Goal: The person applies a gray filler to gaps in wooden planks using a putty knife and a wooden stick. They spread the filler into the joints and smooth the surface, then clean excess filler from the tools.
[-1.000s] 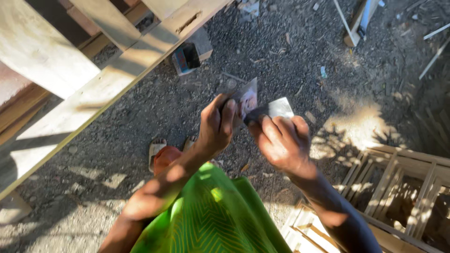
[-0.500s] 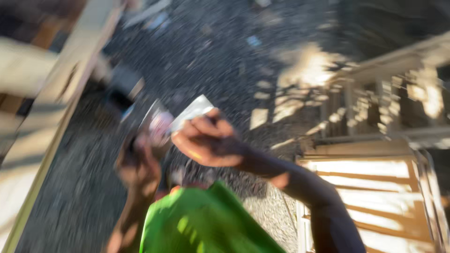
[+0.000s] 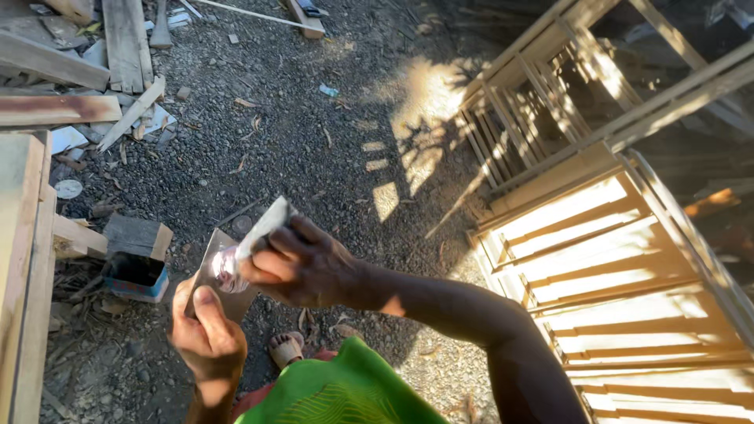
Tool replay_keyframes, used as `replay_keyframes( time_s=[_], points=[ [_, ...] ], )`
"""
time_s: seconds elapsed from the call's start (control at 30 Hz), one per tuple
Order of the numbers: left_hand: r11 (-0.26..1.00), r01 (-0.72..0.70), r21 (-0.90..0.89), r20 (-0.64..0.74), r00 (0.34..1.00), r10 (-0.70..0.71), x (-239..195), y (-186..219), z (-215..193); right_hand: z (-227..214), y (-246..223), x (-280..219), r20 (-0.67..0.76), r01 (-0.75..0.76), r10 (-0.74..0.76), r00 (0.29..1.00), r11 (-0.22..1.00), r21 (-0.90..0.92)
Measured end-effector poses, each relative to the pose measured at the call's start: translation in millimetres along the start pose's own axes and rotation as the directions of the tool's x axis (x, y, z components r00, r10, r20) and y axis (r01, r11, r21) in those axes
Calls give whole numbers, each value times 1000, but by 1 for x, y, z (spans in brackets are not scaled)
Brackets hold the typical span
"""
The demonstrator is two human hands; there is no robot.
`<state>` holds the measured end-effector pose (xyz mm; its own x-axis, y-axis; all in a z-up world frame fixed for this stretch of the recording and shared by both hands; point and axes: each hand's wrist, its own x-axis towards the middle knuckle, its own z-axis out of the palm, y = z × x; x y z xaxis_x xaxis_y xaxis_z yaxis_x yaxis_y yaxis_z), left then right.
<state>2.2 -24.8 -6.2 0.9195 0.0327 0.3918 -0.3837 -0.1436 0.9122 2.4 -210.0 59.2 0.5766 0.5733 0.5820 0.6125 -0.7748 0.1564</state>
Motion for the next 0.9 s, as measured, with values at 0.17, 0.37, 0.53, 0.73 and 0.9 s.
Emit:
replay_keyframes(
  time_s=[0.17,0.37,0.53,0.73,0.9],
  points=[
    [991,-127,-34,22,992,128,15,-12,-6,17,-8,-4,-32,57,-58,998,998,-27],
    [989,-2,-146,95,995,16,2,-17,-42,5,-54,-2,12,11,-12,1000,997,81],
    [654,541,-528,203,829,-522,-3,7,-39,-9,-53,-8,-50,-76,85,995,985,156],
    [205,756,-621,526,597,-606,8,30,-37,-8,-43,-21,-83,41,-27,996,983,180],
    [114,798,-591,555,505,-661,9,25,-34,-15,-28,-39,-26,111,-109,994,986,127]
  ],
)
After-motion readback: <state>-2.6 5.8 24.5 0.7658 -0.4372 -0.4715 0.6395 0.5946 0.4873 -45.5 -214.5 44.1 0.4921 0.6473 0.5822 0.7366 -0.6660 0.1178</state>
